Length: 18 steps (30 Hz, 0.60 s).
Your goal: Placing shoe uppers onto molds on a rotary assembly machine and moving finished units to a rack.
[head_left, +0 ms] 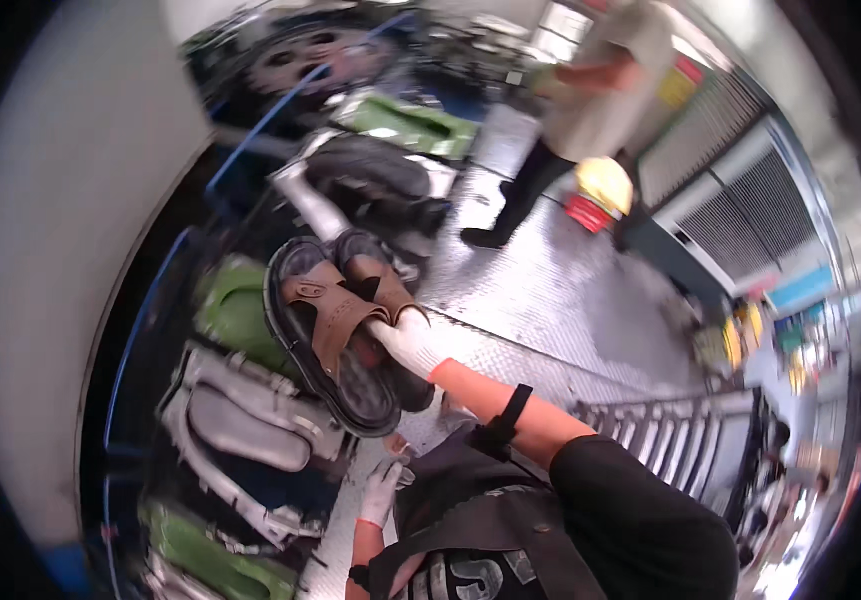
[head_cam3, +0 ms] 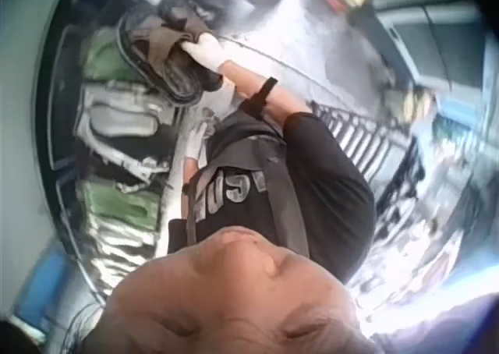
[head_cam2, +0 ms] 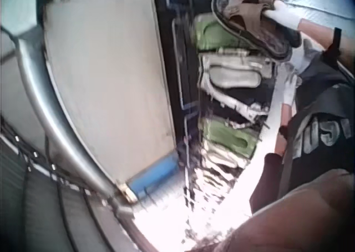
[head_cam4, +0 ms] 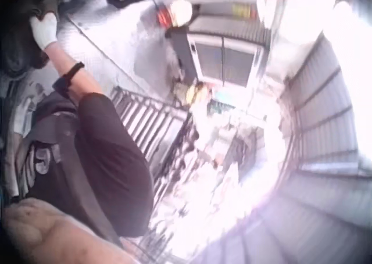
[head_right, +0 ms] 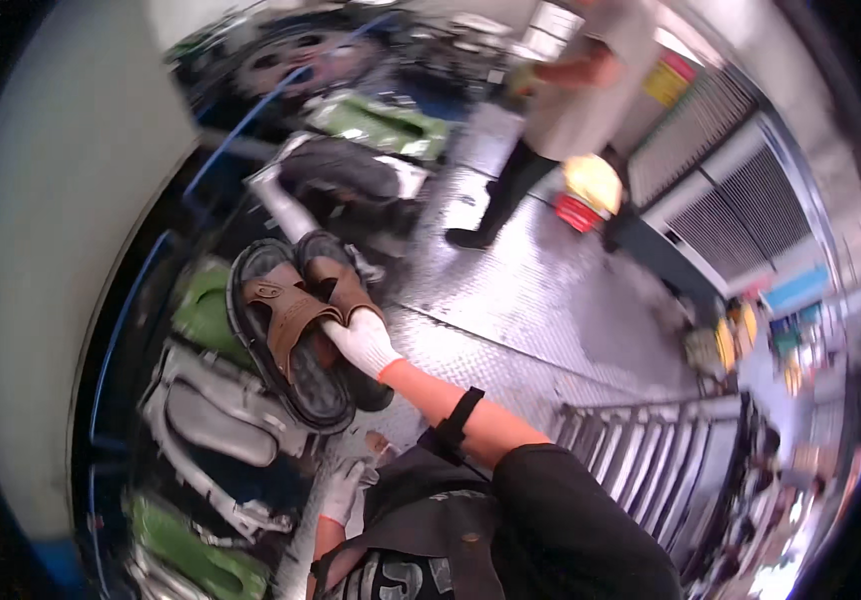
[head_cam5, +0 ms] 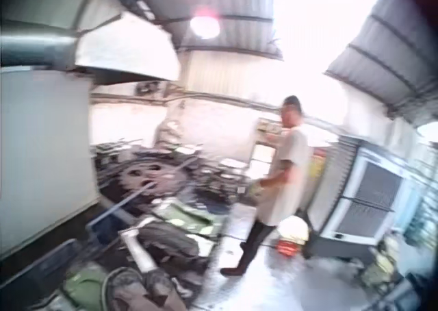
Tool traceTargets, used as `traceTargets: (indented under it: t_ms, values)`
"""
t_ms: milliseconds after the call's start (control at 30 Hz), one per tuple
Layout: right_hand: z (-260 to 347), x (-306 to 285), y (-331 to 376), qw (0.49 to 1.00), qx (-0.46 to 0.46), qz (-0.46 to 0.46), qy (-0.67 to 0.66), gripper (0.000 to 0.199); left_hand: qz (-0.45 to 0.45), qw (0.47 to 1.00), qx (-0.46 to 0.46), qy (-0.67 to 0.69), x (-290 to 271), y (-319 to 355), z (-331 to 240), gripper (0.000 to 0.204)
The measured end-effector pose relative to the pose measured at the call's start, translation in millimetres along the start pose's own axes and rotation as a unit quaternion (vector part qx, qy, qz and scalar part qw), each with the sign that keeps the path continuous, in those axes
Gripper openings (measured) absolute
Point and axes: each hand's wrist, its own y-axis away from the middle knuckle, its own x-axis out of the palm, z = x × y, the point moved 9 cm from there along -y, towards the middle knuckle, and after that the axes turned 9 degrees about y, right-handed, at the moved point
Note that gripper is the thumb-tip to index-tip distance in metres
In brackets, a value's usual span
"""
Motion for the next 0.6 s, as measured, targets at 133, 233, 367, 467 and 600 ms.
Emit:
traceTargets:
  t_ms: [133, 233, 367, 467, 600]
  values:
    - [-54, -126, 55, 0.982, 0.059, -0.148, -0.104, 0.034, 0.090, 0.954, 0.163, -0.233, 34, -52, -34, 0.031]
    - [-105, -224, 126, 0.954, 0.090, -0.282, -0.050, 0.029, 0.188, 0.969, -0.018, -0.158, 92, -76, -40, 0.028]
    - [-100, -357, 308, 0.819, 0.105, -0.557, -0.086, 0.022, 0.294, 0.931, -0.003, -0.217, 168, -101, -31, 0.030]
    - [-72, -414, 440, 0.725, 0.157, -0.670, -0.023, 0.024, 0.342, 0.897, -0.035, -0.279, 214, -112, -11, 0.030]
    - [-27, -462, 638, 0.573, 0.223, -0.780, 0.116, 0.024, 0.395, 0.833, -0.066, -0.382, 279, -108, 39, 0.030]
